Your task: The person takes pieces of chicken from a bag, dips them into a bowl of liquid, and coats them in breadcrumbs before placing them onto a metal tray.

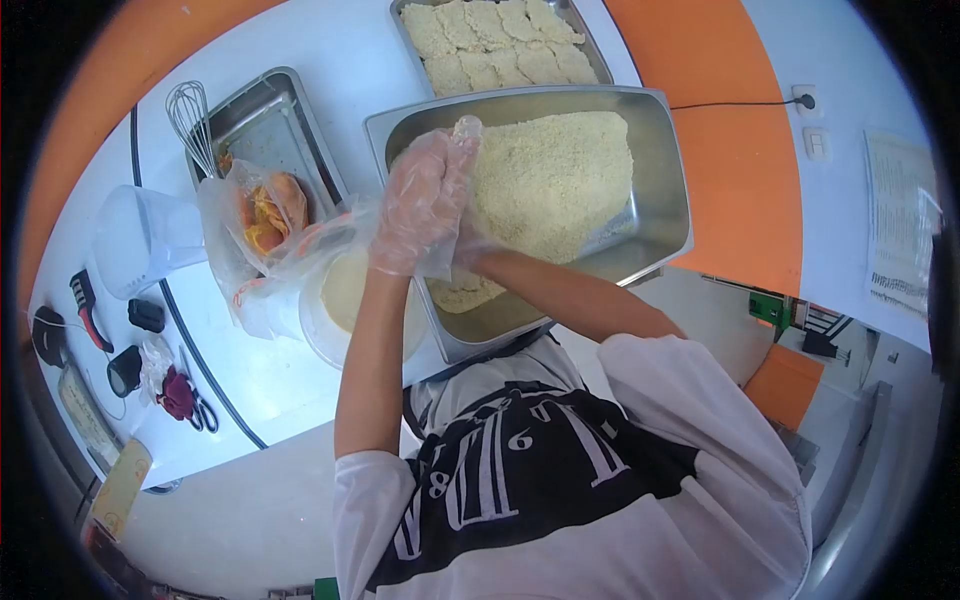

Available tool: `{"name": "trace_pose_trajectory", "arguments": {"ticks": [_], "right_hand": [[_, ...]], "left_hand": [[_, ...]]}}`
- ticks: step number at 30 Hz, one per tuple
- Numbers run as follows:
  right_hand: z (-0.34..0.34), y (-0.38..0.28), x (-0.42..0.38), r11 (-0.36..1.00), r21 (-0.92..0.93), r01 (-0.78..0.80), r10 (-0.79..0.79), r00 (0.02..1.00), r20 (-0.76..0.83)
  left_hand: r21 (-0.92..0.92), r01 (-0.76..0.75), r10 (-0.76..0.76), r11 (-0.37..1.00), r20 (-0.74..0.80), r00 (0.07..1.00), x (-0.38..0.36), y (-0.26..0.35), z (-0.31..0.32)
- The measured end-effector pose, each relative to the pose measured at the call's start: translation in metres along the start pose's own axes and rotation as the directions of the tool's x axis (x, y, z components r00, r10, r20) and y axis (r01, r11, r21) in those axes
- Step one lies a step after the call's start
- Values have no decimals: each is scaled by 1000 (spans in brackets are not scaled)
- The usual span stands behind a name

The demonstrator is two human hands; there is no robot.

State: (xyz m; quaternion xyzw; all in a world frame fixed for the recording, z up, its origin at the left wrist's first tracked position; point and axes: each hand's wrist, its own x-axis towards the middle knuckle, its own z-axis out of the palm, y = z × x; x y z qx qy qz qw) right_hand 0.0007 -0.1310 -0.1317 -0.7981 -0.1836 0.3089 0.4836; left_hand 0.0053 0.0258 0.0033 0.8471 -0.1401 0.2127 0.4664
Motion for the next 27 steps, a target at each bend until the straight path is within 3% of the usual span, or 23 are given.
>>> {"name": "trace_pose_trajectory", "arguments": {"ticks": [2, 6, 8, 9, 11, 12, 14, 18, 20, 21, 23, 24, 25, 27], "right_hand": [[-16, -88, -41, 852, -515, 98, 10, 979, 204], [1, -16, -35, 798, -582, 154, 11, 963, 270], [-2, -29, -45, 859, -499, 118, -3, 974, 225], [-1, -36, -49, 857, -503, 111, 1, 976, 217], [-4, -55, -38, 710, -691, 138, 28, 974, 223], [-11, -65, -33, 701, -699, 140, 20, 976, 216], [-24, -77, -23, 845, -518, 136, -39, 980, 194], [-24, -71, -3, 924, -375, 72, -28, 992, 121], [-18, -43, 4, 923, -288, 255, -289, 954, -81], [-24, -45, -1, 924, -282, 260, -292, 953, -76], [-59, -56, -24, 851, -512, 113, -91, 994, 67], [-72, -89, -39, 790, -612, -46, 162, 977, 136], [-80, -119, -60, 680, -713, -173, 410, 895, 174], [-84, -108, -93, 560, -826, -65, 521, 802, 290]], "left_hand": [[-136, 141, -149, 981, -48, 988, 2, 8, 1], [-163, 197, -207, 967, -47, 977, 4, 1, 0], [-20, -71, 67, 997, -136, 988, -4, -5, 6], [-28, -76, 72, 997, -135, 988, -9, -2, 8], [-120, 62, -82, 991, -165, 983, -5, -3, 9], [-121, 48, -69, 992, -174, 982, 0, -2, 8], [-202, 114, -142, 973, -130, 981, 1, 3, 5], [-138, 167, -184, 976, -119, 976, 1, 15, 1], [-223, 177, -216, 959, -166, 962, 1, 21, -1], [-215, 181, -219, 960, -167, 961, 1, 20, -1], [-370, 296, -357, 881, -106, 928, 3, 12, 2], [-362, 298, -356, 883, -104, 929, 4, 10, 2], [-361, 304, -356, 882, -88, 930, 4, 7, 2], [-356, 311, -355, 881, -63, 933, 6, 7, 1]]}}
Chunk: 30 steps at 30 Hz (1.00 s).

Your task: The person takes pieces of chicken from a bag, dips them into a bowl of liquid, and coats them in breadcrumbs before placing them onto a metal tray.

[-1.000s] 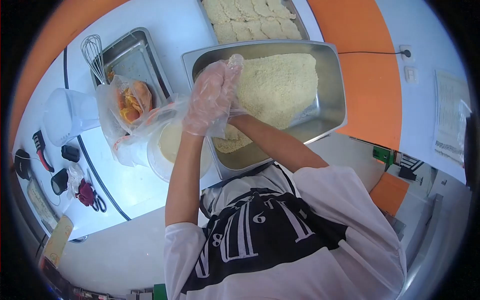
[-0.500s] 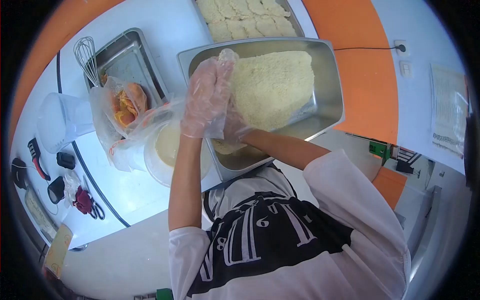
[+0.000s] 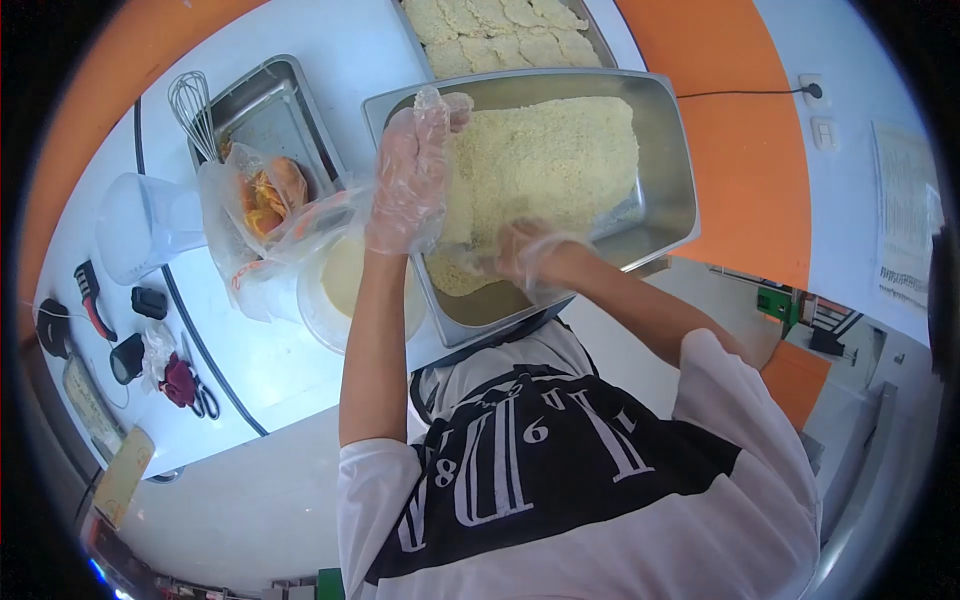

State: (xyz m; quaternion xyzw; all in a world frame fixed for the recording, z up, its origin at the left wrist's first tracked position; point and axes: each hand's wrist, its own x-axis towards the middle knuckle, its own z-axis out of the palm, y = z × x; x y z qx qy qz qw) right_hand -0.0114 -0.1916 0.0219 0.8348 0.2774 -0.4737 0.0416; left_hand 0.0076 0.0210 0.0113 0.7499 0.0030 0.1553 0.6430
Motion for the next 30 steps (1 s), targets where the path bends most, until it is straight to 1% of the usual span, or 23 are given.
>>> {"name": "trace_pose_trajectory", "arguments": {"ticks": [1, 3, 4, 5, 6, 7, 9, 10, 12, 13, 14, 15, 16, 18, 19, 21, 22, 23, 24, 25, 27, 28, 30], "right_hand": [[2, -12, -7, 1000, 11, 2, -2, 1000, -3], [1, -34, -13, 999, -4, 53, -52, 993, 110], [28, -25, 7, 999, 5, 54, -54, 992, 113], [76, -9, 40, 972, 171, 160, -159, 987, -23], [80, -12, 49, 908, 311, 280, -234, 956, -178], [82, -12, 56, 905, 319, 282, -233, 955, -182], [67, -13, 60, 944, 143, 297, -287, 954, -90], [44, -18, 49, 943, 140, 302, -291, 952, -91], [5, -27, 29, 960, 245, 135, -66, 960, -270], [6, -23, 39, 959, 246, 138, -69, 961, -269], [8, -15, 53, 951, 213, 224, -105, 882, -459], [8, -9, 64, 940, 165, 298, -133, 767, -627], [1, -10, 68, 941, 168, 295, -130, 769, -626], [-15, -19, 85, 875, 238, 420, -63, 588, -806], [-15, -22, 101, 874, 241, 422, -66, 595, -801], [-9, -28, 129, 887, 206, 413, -161, 695, -700], [5, -32, 135, 888, 207, 411, -161, 698, -698], [23, -36, 138, 947, -13, 320, -178, 494, -851], [24, -43, 136, 965, -203, 167, -241, 258, -935], [16, -41, 139, 964, -205, 170, -244, 256, -935], [15, -42, 125, 966, -43, 257, -192, 594, -781], [26, -39, 133, 966, -44, 255, -190, 581, -791], [26, -35, 145, 963, -263, 58, -252, 540, -803]], "left_hand": [[-46, 16, -16, 999, 1, 1000, 0, 1, 0], [-90, 36, -35, 995, 6, 999, 2, -1, 2], [-112, 36, -38, 993, -9, 999, 2, -5, 2], [-132, 38, -42, 990, -22, 999, 1, -6, 3], [-127, 40, -42, 991, -13, 999, 1, -5, 3], [-149, 80, -82, 986, -8, 997, -1, -2, 1], [-167, 116, -118, 979, -5, 993, 0, 0, 1], [-161, 108, -112, 981, -14, 994, 1, -2, 2], [-148, 108, -113, 983, -25, 993, 0, -5, 1], [-174, 78, -85, 982, -33, 996, 0, -6, 0], [-202, 47, -56, 978, -40, 998, -1, -7, 0], [-204, 50, -59, 978, -37, 998, -2, -6, 1], [-218, 76, -90, 973, -52, 995, -3, -5, 2], [-229, 104, -124, 968, -74, 990, -2, -5, 1], [-235, 95, -117, 967, -78, 990, -3, -5, 1], [-244, 92, -115, 965, -83, 990, -5, -5, 4], [-276, 113, -145, 955, -97, 985, -5, -4, 6], [-307, 135, -177, 942, -112, 978, -5, -4, 7], [-295, 132, -172, 946, -116, 978, -2, -5, 6], [-281, 126, -165, 951, -120, 979, -1, -6, 5], [-246, 116, -148, 962, -114, 982, -4, -5, 3], [-238, 113, -143, 965, -113, 983, -4, -5, 4], [-222, 96, -123, 970, -113, 986, -2, 0, 4]]}}
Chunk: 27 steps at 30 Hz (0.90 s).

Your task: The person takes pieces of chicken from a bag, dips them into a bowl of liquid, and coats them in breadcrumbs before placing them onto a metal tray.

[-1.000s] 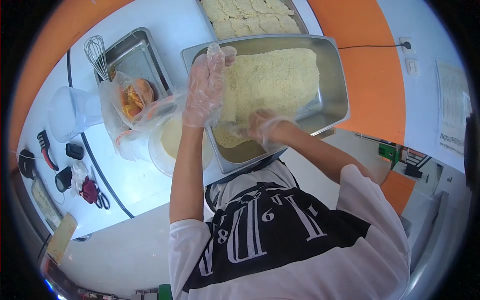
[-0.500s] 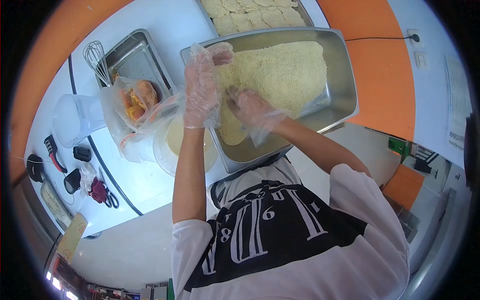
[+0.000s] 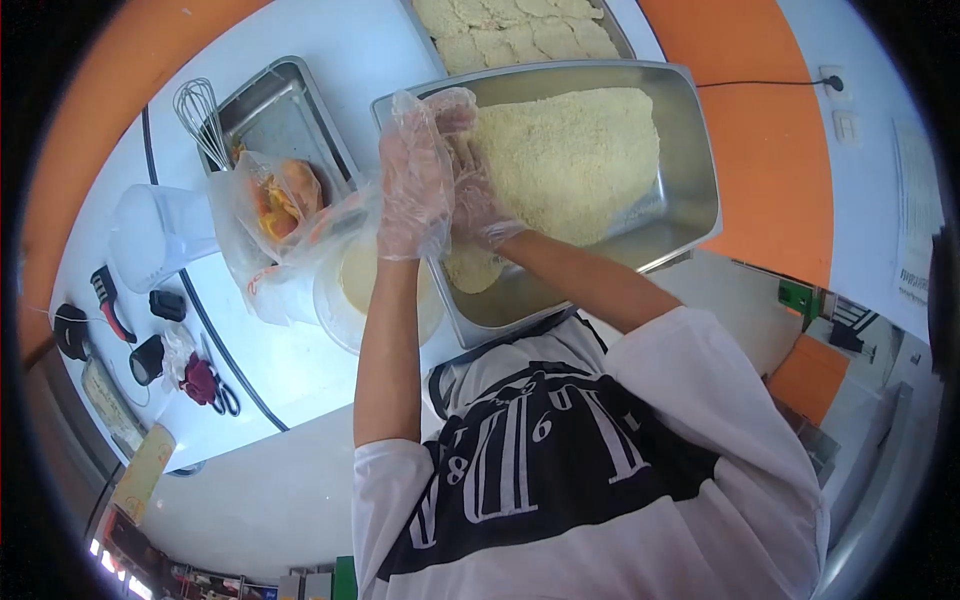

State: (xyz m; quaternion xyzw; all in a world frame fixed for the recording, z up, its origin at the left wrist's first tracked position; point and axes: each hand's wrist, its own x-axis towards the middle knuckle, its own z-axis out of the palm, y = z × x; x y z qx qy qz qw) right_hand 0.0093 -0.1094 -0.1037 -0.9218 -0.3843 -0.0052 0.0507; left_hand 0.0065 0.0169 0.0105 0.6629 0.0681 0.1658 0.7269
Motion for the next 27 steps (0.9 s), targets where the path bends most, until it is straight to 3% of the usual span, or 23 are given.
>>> {"name": "trace_pose_trajectory", "arguments": {"ticks": [4, 6, 10, 12, 13, 15, 16, 18, 22, 24, 25, 27], "right_hand": [[-4, 0, -21, 999, 33, -4, 0, 995, 103], [-4, 1, -24, 984, 165, 59, -47, 996, -77], [25, 24, -10, 993, 120, 9, 11, 987, -161], [26, 55, -10, 854, 514, 78, -101, 995, 17], [9, 57, 2, 853, 515, 85, -105, 994, 10], [-33, 65, 26, 904, 427, 14, -148, 947, 284], [-55, 65, 33, 904, 427, 10, -143, 949, 280], [-81, 62, 36, 928, 362, -89, -176, 752, 635], [-61, 63, 20, 905, 406, -128, -208, 700, 683], [-53, 62, 10, 883, 468, -41, -256, 793, 552], [-53, 59, 11, 881, 471, -40, -258, 794, 550], [-56, 51, 15, 919, 390, -62, -249, 675, 695]], "left_hand": [[46, -8, 8, 999, 1, 1000, -3, -2, 0], [76, -20, 20, 997, 0, 1000, 1, -2, 0], [118, -34, 29, 992, 38, 999, 3, -1, -3], [179, -29, 24, 983, 35, 999, -1, 3, -7], [181, -50, 41, 982, 52, 998, 0, 4, -7], [183, -76, 62, 980, 82, 995, 2, 4, -4], [148, -53, 44, 988, 61, 997, 2, 1, -3], [115, -25, 20, 993, 46, 999, 1, -2, -3], [175, -41, 30, 984, 64, 997, 0, 4, -2], [196, -39, 28, 980, 58, 998, -1, 8, -1], [178, -32, 23, 983, 51, 998, -2, 8, -1], [159, -27, 20, 987, 45, 999, -1, 6, 0]]}}
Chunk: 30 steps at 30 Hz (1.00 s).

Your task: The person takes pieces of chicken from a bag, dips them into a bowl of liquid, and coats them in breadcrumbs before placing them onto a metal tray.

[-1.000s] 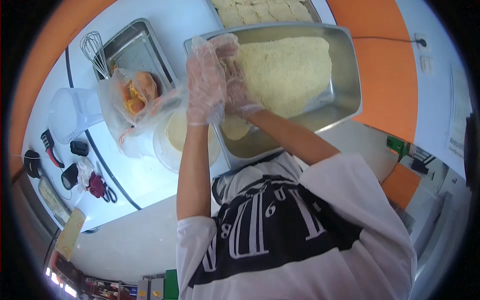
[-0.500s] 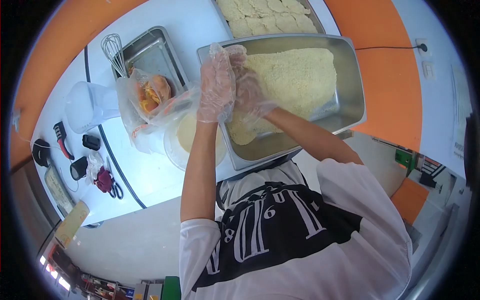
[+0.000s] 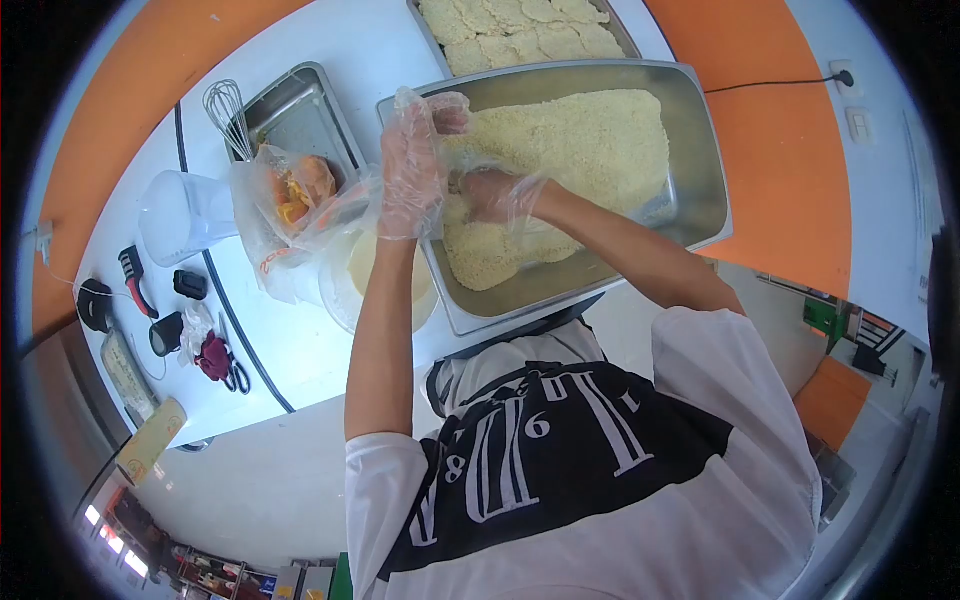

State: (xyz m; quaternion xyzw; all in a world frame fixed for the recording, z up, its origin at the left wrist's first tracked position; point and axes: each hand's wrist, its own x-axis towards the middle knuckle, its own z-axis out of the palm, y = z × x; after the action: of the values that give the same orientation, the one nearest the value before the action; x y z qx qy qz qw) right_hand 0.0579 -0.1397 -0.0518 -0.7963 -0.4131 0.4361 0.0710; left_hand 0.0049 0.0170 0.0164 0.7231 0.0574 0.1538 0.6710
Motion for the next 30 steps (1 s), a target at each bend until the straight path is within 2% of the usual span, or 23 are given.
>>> {"name": "trace_pose_trajectory", "arguments": {"ticks": [7, 9, 11, 12, 13, 14, 15, 17, 18, 19, 20, 21, 22, 24, 26, 27, 28, 29, 30], "right_hand": [[3, -14, -29, 998, -1, 60, -60, 996, -64], [-4, -17, -44, 993, 3, 116, -114, 981, -154], [-29, -35, -72, 990, -13, 139, -138, 965, -224], [-43, -42, -83, 987, -31, 161, -162, 943, -290], [-54, -44, -88, 985, -40, 170, -175, 939, -296], [-61, -46, -92, 976, -93, 197, -218, 886, -409], [-66, -46, -94, 965, -149, 218, -263, 818, -511], [-66, -41, -92, 945, -181, 274, -328, 783, -529], [-64, -37, -92, 926, -206, 316, -377, 749, -545], [-53, -27, -90, 922, -212, 323, -386, 745, -543], [-35, -15, -88, 877, -254, 408, -478, 684, -551], [-21, -6, -87, 821, -296, 488, -564, 612, -555], [-15, -4, -89, 816, -299, 495, -571, 607, -553], [0, -2, -94, 935, 25, 353, -321, 876, -360], [32, 6, -83, 921, 84, 379, -331, 879, -343], [44, 6, -81, 908, 142, 393, -330, 883, -333], [43, -6, -81, 904, 144, 402, -339, 881, -332], [43, -22, -79, 917, 132, 377, -336, 907, -256], [43, -34, -78, 929, 118, 352, -329, 927, -179]], "left_hand": [[-60, 9, -8, 998, 4, 1000, 1, -10, -2], [-77, 17, -16, 997, 16, 1000, 4, -10, 2], [-342, 66, -88, 937, -48, 995, 5, -6, 4], [-336, 56, -80, 940, -56, 995, 5, 2, 0], [-407, 7, -58, 913, -113, 992, 2, 14, -4], [-473, -41, -45, 880, -170, 984, -3, 26, -8], [-466, -49, -41, 883, -180, 983, -9, 34, -10], [-457, -168, -9, 873, -360, 933, -22, 46, -14], [-450, -174, -4, 876, -369, 930, -33, 49, -14], [-396, -213, 38, 893, -404, 914, -45, 51, -11], [-341, -248, 82, 907, -436, 896, -59, 52, -7], [-298, -217, 67, 930, -444, 894, -74, 53, 1], [-254, -183, 51, 950, -452, 891, -90, 54, 11], [-216, -65, -12, 974, -336, 942, -115, 55, 27], [31, 93, -88, 995, -139, 986, -134, 41, 30], [38, 99, -92, 994, -146, 985, -140, 47, 33], [227, 68, -28, 971, -176, 984, -145, 56, 39], [410, 43, 39, 911, -190, 981, -148, 61, 42], [417, 73, 21, 906, -217, 976, -150, 59, 41]]}}
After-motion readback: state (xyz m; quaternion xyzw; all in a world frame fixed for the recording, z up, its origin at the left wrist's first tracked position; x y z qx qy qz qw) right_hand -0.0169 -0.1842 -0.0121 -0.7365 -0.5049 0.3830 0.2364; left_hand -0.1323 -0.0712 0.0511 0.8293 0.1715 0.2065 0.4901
